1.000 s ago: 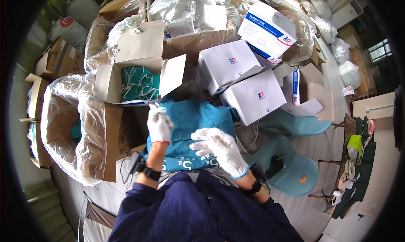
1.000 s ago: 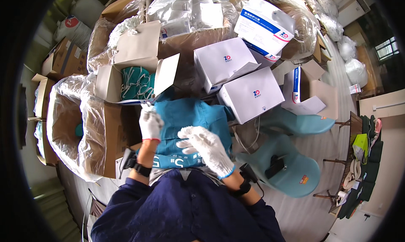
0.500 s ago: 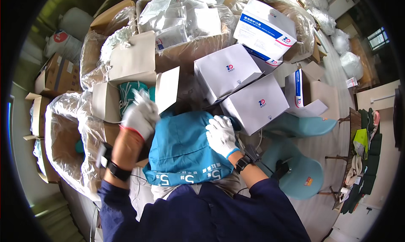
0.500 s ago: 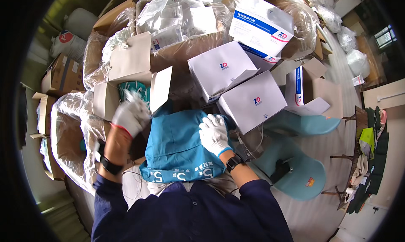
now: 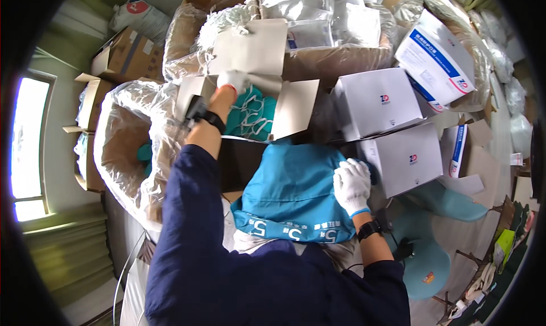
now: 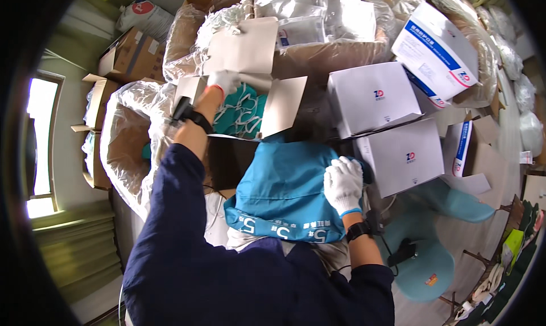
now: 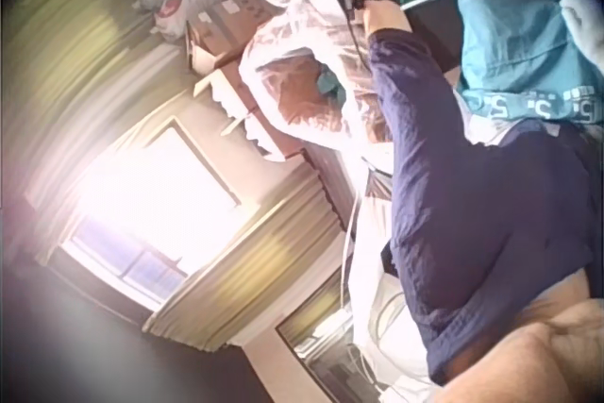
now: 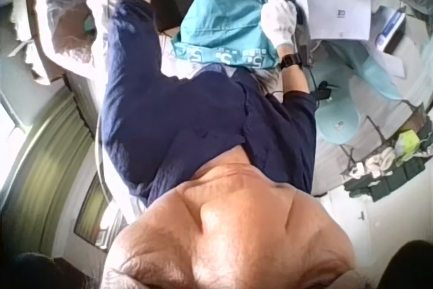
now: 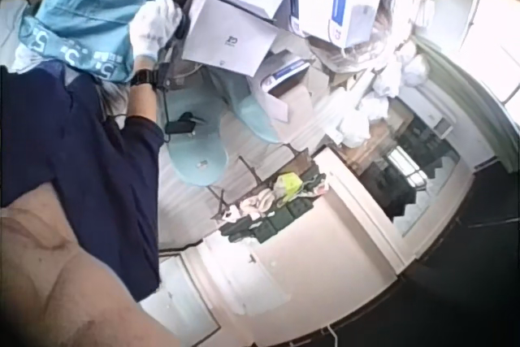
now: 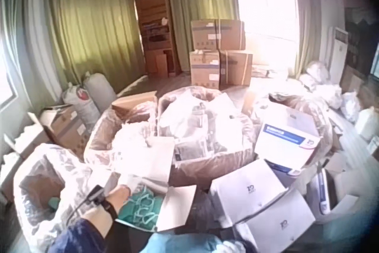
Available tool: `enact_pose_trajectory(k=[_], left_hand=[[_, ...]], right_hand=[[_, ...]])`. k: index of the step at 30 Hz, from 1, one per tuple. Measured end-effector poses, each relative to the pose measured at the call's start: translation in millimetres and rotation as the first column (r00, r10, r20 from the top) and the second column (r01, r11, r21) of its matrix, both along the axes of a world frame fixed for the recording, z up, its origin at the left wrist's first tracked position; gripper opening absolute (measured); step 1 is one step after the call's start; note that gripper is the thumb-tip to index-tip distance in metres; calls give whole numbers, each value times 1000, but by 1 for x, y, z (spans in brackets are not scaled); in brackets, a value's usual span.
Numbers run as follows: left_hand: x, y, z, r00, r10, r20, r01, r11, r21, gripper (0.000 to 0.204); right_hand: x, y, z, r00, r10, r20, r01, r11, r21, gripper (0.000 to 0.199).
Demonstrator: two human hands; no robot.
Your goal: The recorder is sorting and inspecting green medical masks or head covers from a box.
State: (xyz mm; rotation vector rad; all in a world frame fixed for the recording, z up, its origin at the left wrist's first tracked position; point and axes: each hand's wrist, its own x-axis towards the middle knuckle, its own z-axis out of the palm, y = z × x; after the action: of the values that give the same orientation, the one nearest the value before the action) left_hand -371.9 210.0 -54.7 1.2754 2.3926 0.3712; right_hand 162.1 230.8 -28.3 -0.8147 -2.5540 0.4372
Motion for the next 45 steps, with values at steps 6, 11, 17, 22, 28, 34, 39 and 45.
enact_pose_trajectory(k=[6,11,17,22,28,34,39,45], left_hand=[[131,-6,-1,956,-45,-290,103,977,185,21],[140,18,-27,618,-536,-575,396,844,-361,23],[110,35,-62,811,-253,-527,64,935,-350,19],[100,9,-38,577,-311,-755,47,936,-349,18],[125,-18,113,574,124,-810,-44,992,121,9],[146,-64,195,899,239,-367,3,834,552,17],[213,-77,244,964,-4,-267,165,796,582,15],[269,-94,242,938,-336,-88,317,725,611,14]], right_hand=[[15,6,-4,994,-84,70,84,996,7,14],[15,5,-4,985,-102,136,106,994,-24,17],[9,4,-2,964,-74,256,99,992,-83,23],[4,5,-3,980,-69,189,77,996,-38,20],[13,5,-12,987,-119,110,118,993,18,18],[15,1,-16,969,-141,201,138,990,29,20],[6,18,16,809,-510,-293,65,573,-817,45],[-55,2,170,749,-68,-659,-221,912,-345,55]])
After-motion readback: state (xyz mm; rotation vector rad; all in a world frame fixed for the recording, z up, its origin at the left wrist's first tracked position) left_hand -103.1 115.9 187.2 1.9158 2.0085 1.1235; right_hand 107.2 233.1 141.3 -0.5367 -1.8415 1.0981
